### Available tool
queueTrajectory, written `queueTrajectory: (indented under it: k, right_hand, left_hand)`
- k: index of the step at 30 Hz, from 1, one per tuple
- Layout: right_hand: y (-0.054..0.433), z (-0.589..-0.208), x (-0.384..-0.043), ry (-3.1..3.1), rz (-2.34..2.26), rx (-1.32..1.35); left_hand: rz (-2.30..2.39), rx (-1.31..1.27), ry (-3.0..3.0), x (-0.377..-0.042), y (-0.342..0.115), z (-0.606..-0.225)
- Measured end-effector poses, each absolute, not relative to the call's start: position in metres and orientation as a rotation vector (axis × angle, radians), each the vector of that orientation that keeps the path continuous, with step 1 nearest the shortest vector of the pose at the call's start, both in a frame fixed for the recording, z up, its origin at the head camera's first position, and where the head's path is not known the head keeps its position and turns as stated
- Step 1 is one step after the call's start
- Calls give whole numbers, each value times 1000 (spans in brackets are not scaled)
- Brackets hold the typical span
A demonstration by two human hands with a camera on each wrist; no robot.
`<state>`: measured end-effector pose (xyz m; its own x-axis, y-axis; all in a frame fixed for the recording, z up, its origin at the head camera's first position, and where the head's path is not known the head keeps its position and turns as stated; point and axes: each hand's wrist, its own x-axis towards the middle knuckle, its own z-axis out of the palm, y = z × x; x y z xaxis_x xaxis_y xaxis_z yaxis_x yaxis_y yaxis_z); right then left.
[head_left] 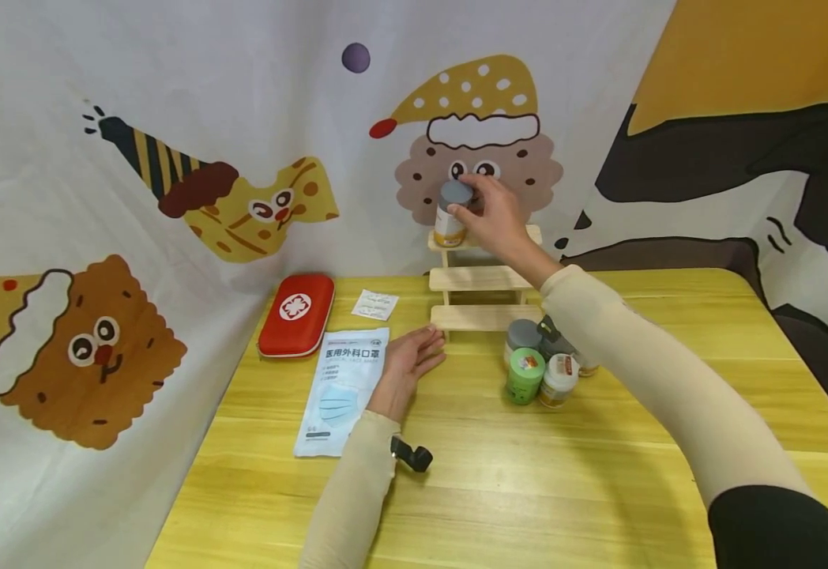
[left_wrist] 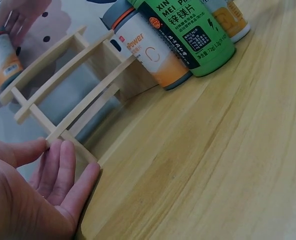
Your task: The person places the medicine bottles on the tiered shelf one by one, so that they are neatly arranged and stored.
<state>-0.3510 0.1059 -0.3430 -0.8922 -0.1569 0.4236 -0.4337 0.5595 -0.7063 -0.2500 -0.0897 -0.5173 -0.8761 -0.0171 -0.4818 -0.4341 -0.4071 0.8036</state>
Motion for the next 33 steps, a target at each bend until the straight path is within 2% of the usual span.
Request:
queueTrajectory:
  k: [13,33]
  right_hand:
    - [96,-346,-367,-2540,1344,456]
    - [97,-357,-358,-2493,1227,450]
  left_hand:
    - [2366,-609,1532,-248,-88,-516]
    - [2372,-624,1535,-248,-89,-517]
